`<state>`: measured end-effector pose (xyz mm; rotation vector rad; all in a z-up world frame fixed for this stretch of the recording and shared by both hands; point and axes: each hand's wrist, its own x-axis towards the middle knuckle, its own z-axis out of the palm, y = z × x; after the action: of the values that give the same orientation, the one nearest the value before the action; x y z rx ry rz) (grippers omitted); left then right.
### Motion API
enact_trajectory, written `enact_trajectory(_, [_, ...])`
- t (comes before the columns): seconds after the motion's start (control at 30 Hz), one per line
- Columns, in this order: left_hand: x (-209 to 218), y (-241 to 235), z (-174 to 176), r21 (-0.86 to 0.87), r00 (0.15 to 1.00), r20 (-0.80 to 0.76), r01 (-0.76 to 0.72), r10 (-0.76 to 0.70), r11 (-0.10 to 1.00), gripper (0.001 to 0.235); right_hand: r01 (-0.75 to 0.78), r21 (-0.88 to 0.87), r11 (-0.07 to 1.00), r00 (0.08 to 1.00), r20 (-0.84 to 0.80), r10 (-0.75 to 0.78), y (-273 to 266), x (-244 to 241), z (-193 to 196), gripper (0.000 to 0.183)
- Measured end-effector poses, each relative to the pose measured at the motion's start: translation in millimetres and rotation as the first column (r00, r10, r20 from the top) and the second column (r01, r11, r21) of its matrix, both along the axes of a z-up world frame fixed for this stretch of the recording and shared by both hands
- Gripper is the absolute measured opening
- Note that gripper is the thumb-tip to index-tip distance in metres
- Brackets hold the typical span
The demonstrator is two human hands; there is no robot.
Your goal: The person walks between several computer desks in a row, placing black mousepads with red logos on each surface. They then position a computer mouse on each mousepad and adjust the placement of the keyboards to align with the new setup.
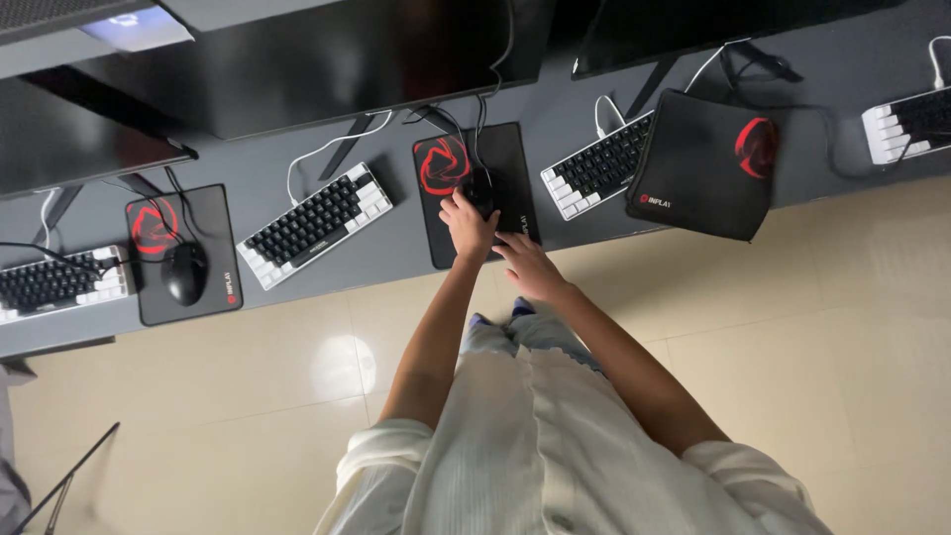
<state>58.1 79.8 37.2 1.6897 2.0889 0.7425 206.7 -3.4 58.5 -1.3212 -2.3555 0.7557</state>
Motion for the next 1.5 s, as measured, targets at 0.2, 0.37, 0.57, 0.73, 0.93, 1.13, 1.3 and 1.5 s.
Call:
enact_trajectory(0.2, [-2.8, -5.6, 3.1, 0.049, 0.994, 0.094, 0.055, -0.059, 0.997, 0.103, -0.023, 0.018, 1.0, 1.0, -0.019, 0.023, 2.2, 0.5, 5.5, 0.055])
enact_trajectory(0.37, [-65.6, -15.6, -5.3, 0.12, 0.969, 0.241, 0.031, -0.059, 0.992, 0.085, 0.017, -0.056, 0.998, 0.996, -0.082, -0.022, 15.9, -30.9, 12.5, 0.044])
enact_trajectory(0.57, [-214.4, -40.6, -4.2, 0.299, 0.978, 0.12, -0.198, 0.169, 0.933, 0.061, -0.06, -0.045, 0.997, 0.945, -0.325, 0.042, 73.4, -124.3, 11.4, 0.036])
enact_trajectory(0.73, [-327.9, -65.9, 0.6, 0.283, 0.866, 0.055, -0.491, 0.497, 0.824, 0.065, 0.02, 0.045, 0.999, 0.888, -0.46, 0.003, 142.1, -213.4, -64.8, 0.048])
enact_trajectory(0.93, [-414.1, -66.8, -37.3, 0.239, 0.853, 0.013, -0.509, 0.521, 0.827, 0.084, 0.246, -0.24, 0.939, 0.872, -0.367, -0.322, 155.2, -260.6, -104.5, 0.055])
enact_trajectory(1.13, [-451.1, -47.9, -68.0, 0.093, 0.888, 0.088, -0.458, 0.451, 0.884, 0.061, 0.43, -0.283, 0.857, 0.817, -0.283, -0.503, 124.2, -259.4, -89.2, 0.041])
enact_trajectory(1.3, [-446.2, -46.8, -45.8, 0.069, 0.909, 0.146, -0.404, 0.391, 0.912, 0.054, 0.494, -0.325, 0.806, 0.779, -0.246, -0.576, 85.9, -250.2, -78.7, 0.04])
enact_trajectory(1.5, [-433.0, -31.6, -33.6, -0.006, 0.935, 0.18, -0.311, 0.307, 0.95, 0.057, 0.49, -0.438, 0.754, 0.691, -0.332, -0.642, 67.9, -229.6, -72.7, 0.039])
